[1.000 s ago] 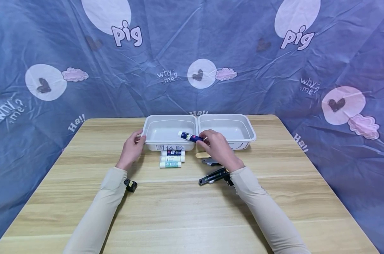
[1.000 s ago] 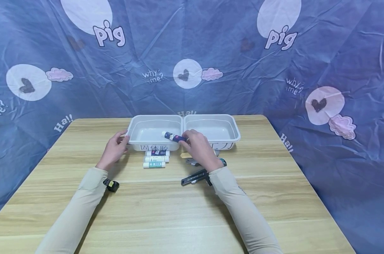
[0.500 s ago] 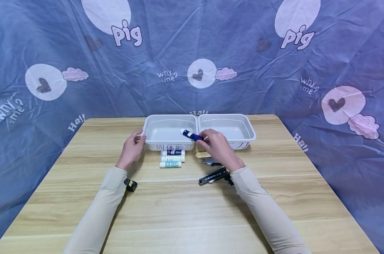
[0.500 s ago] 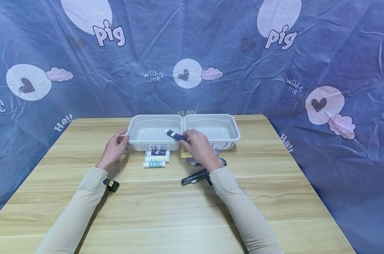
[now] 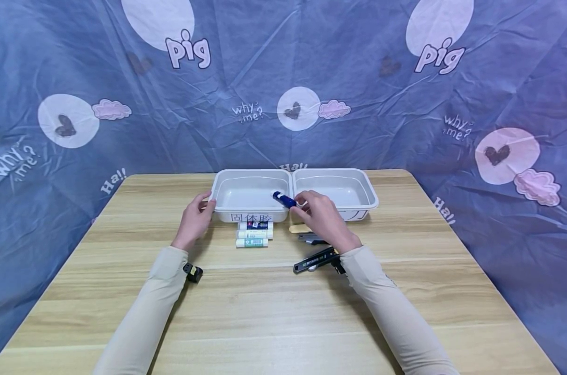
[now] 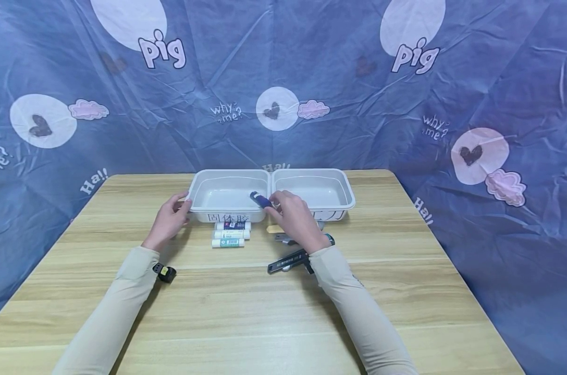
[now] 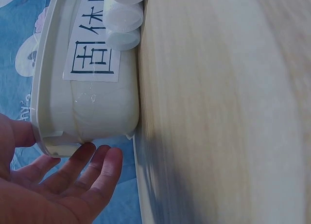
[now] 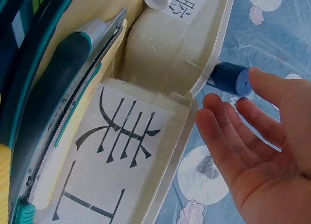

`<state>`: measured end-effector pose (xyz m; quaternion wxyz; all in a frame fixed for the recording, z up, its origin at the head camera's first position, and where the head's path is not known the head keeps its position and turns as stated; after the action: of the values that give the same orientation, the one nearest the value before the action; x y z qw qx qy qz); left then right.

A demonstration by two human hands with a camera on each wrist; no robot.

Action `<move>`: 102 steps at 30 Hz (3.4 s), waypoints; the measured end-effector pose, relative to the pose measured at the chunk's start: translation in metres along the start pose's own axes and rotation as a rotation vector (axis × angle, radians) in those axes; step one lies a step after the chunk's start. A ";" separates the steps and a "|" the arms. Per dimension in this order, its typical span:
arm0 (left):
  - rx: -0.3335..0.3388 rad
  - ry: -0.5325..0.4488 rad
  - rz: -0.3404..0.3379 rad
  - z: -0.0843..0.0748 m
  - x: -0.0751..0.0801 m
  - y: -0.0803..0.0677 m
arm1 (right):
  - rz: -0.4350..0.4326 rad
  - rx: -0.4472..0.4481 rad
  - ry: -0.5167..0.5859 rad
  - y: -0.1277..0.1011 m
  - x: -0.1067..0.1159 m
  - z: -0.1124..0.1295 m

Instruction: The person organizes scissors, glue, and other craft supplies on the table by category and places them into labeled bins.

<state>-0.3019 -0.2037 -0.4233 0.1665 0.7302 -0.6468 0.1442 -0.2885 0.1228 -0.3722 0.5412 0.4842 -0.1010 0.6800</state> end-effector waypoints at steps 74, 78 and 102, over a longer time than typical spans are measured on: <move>-0.017 -0.017 -0.003 0.001 -0.001 0.000 | 0.114 0.228 -0.257 -0.011 -0.046 0.024; -0.018 -0.015 0.000 0.001 -0.001 0.000 | 0.113 0.239 -0.275 -0.013 -0.050 0.026; -0.013 -0.006 0.017 0.002 0.000 0.001 | 0.242 0.272 -0.316 -0.021 -0.067 0.033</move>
<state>-0.3033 -0.2045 -0.4253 0.1682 0.7240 -0.6544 0.1392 -0.2567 0.0666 -0.4144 0.3631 0.6374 -0.1495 0.6629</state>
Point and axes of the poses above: each hand's wrist, its own y-axis towards the middle knuckle, its own x-axis out of the back of the hand, z = x × y, the point moved 3 cm from there along y, towards the middle knuckle, and after that the axes turned 2 degrees about x, right-handed, at the moved point
